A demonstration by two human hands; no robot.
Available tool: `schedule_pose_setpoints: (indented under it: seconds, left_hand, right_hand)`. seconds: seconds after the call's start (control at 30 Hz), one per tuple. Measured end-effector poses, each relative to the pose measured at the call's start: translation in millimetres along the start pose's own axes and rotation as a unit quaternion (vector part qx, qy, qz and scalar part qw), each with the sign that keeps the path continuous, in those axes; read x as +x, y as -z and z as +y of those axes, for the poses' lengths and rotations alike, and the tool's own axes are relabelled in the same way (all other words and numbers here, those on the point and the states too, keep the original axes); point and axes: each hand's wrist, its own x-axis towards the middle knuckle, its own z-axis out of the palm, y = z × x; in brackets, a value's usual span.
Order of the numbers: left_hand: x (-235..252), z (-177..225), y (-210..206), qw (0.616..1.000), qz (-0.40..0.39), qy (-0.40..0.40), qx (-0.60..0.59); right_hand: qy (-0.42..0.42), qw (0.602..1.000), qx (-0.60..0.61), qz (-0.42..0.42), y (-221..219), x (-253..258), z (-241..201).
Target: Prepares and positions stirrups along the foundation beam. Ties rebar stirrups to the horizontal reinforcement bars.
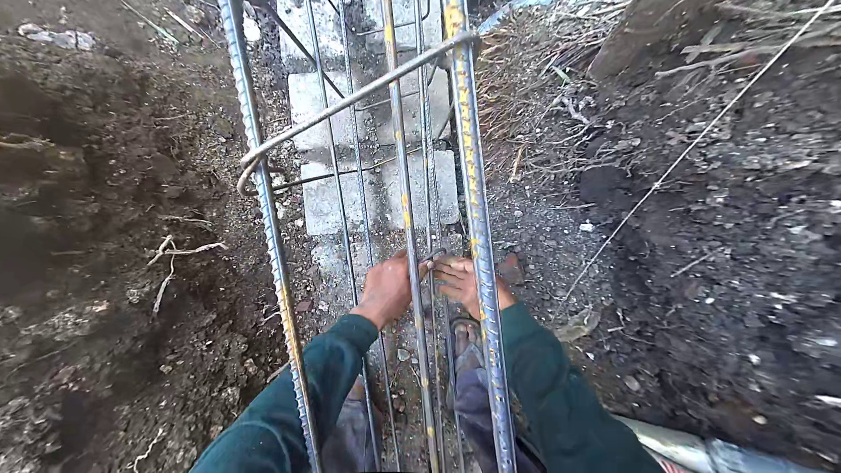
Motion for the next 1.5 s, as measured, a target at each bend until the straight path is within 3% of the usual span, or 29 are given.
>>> schedule_pose_setpoints:
  seconds: [0.1, 0.23, 0.3, 0.4, 0.5, 0.57, 0.63, 0.7, 0.8, 0.87, 0.97, 1.13, 1.2, 1.33, 1.47, 1.5]
  left_hand:
    - [1, -14, -4, 0.997, 0.064, -0.032, -0.021]
    - [-3, -14, -8, 0.992, 0.117, -0.049, -0.013]
    - [-1, -19, -14, 0.985, 0.153, -0.074, -0.011]
    - [7, -34, -26, 0.978, 0.181, -0.103, -0.009]
    - [18, -34, -27, 0.964, 0.228, -0.136, 0.012]
    - [22, -23, -21, 0.945, 0.274, -0.174, 0.043]
    - [28, -8, -18, 0.926, 0.3, -0.221, 0.058]
    - [31, 6, -11, 0.924, 0.287, -0.243, 0.063]
    - [27, 10, -13, 0.933, 0.244, -0.255, 0.075]
    - [19, 14, -25, 0.919, 0.23, -0.302, 0.103]
    - [4, 21, -38, 0.89, 0.238, -0.361, 0.146]
    - [-5, 28, -43, 0.885, 0.269, -0.35, 0.149]
    - [-14, 34, -43, 0.869, 0.284, -0.381, 0.141]
    - [-38, 33, -38, 0.842, 0.3, -0.431, 0.122]
    - [-61, 32, -35, 0.855, 0.296, -0.422, 0.064]
    - [-65, 34, -36, 0.858, 0.294, -0.417, 0.05]
  right_hand:
    - [0.097, 0.95, -0.285, 0.081, 31, 39, 6]
    - [0.136, 0.84, -0.526, 0.002, 51, 97, 32]
    - [0.183, 0.82, -0.543, -0.004, 39, 115, 40]
    - [0.229, 0.818, -0.525, 0.051, 20, 118, 45]
    - [0.29, 0.732, -0.611, 0.08, 31, 126, 46]
    - [0.211, 0.704, -0.673, 0.076, 38, 100, 26]
    - [0.14, 0.715, -0.679, 0.091, 45, 69, 5]
    - [0.127, 0.729, -0.665, 0.102, 54, 54, -2]
    - [0.195, 0.711, -0.665, 0.119, 75, 76, 23]
    - [0.327, 0.681, -0.625, 0.199, 108, 117, 76]
    - [0.307, 0.729, -0.598, 0.133, 112, 105, 65]
    - [0.323, 0.675, -0.657, 0.088, 104, 54, 34]
    - [0.334, 0.661, -0.667, 0.079, 111, 34, 31]
    - [0.387, 0.618, -0.68, 0.081, 121, 13, 36]
    - [0.48, 0.58, -0.654, 0.073, 137, 10, 42]
    - [0.505, 0.59, -0.627, 0.064, 142, 10, 44]
